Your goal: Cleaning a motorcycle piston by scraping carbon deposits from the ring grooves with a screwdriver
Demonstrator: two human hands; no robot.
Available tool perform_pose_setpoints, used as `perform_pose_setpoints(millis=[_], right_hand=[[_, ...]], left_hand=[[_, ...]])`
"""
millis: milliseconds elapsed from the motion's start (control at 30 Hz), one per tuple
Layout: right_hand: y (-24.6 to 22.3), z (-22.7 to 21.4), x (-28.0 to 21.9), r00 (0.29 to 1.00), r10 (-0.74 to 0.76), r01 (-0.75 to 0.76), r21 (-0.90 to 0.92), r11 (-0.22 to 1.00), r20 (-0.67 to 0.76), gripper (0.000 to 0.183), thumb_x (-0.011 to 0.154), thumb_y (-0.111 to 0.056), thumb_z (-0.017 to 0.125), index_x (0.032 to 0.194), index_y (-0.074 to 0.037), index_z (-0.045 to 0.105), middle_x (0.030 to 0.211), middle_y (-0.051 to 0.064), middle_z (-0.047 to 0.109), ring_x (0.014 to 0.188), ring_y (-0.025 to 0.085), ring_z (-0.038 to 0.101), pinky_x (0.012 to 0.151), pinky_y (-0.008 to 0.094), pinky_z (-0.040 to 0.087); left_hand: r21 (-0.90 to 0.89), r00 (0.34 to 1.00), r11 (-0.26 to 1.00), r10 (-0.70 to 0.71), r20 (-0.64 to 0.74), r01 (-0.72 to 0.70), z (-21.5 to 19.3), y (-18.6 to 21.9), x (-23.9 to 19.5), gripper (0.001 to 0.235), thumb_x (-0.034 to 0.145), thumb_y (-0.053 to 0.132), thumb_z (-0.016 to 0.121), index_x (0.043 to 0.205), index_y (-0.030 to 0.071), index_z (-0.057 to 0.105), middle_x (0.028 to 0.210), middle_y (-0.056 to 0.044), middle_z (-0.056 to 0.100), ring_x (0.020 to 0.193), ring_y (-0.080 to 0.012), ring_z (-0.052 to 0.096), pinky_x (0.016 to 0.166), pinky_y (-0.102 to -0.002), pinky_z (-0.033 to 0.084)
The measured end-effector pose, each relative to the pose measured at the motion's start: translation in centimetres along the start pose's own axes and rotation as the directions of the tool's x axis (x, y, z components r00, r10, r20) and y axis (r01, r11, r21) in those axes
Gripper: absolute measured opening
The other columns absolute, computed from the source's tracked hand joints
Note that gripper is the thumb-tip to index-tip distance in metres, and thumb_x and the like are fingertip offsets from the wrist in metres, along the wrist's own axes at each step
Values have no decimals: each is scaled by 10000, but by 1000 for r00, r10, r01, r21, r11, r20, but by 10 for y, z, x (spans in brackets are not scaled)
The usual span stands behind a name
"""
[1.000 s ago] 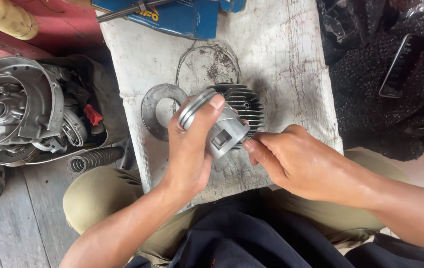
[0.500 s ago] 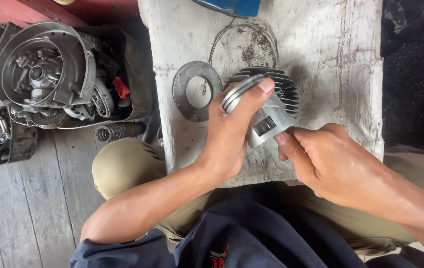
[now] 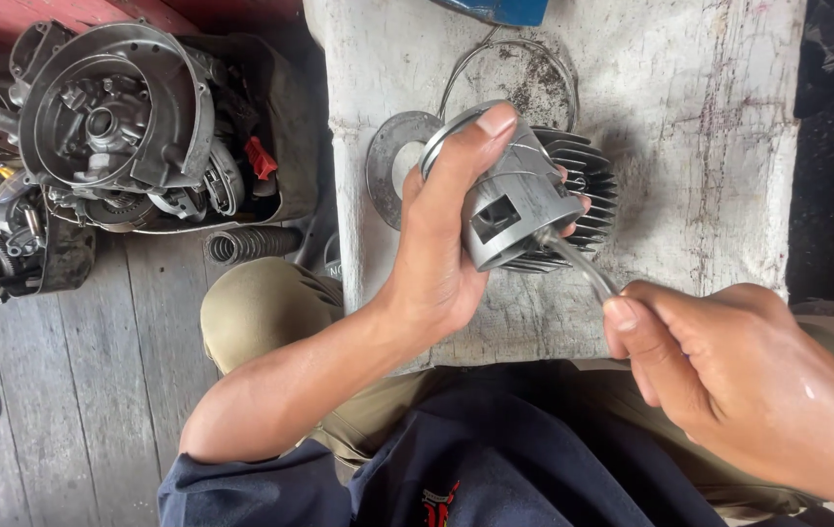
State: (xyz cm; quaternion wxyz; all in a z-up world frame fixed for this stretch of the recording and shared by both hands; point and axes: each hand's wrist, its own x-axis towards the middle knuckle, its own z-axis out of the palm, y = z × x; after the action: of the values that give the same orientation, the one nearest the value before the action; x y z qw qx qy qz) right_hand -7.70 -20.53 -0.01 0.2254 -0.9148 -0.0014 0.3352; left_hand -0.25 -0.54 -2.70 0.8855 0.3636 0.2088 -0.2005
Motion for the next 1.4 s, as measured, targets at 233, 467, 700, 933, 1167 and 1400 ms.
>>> perform_pose_setpoints(millis=[233,467,700,933,1167,1400], right_hand=[[4,22,8,973,-164,138,-162,977,-163,297,1012,-420,502,823,-203,575,414,112,519,401,396,540,505,497,416],[6,34,6,984,-140,103,-299,949,-108,278,1013,-424,484,926,-173,567,488,167,619,461,456,604,494,558,457],[9,27,-3,997,-80,68,-329,942,-22,292,1009,-496,427,904,-256,556,456,136,604,459,408,620,507,511,483],[19,30,-11,964,-254,189,-469,863,-79,231,995,-490,470,929,-288,559,386,87,591,376,367,624,399,495,485],[16,23,-11,933,-314,212,-439,873,-175,267,986,-492,477,883,-267,576,421,87,509,370,372,557,400,493,462],[16,28,-6,891,-429,277,-567,776,-152,259,1002,-482,530,974,-227,559,391,9,522,345,350,570,355,510,497]], left_hand=[[54,960,979,182,214,-197,-15,-21,-3,393,854,410,766,1015,75,640,867,-44,663,809,-191,683,755,-426,633],[42,981,994,89,172,-97,-6,-23,-11,275,860,267,740,953,66,577,732,-87,603,652,-307,727,546,-397,610],[-21,990,998,63,123,-61,-5,-21,-10,244,860,242,727,936,41,612,718,-99,611,622,-296,700,571,-425,613],[-21,990,995,100,96,-99,-8,-23,-4,347,817,279,782,987,11,642,767,-106,622,617,-277,676,610,-463,650],[-7,987,996,85,140,-85,-2,-16,-9,282,835,298,739,854,46,614,738,-80,614,637,-259,678,621,-433,636],[-5,990,999,46,134,-45,-4,-13,-6,291,883,307,667,822,23,646,719,-108,661,617,-293,700,560,-381,590]])
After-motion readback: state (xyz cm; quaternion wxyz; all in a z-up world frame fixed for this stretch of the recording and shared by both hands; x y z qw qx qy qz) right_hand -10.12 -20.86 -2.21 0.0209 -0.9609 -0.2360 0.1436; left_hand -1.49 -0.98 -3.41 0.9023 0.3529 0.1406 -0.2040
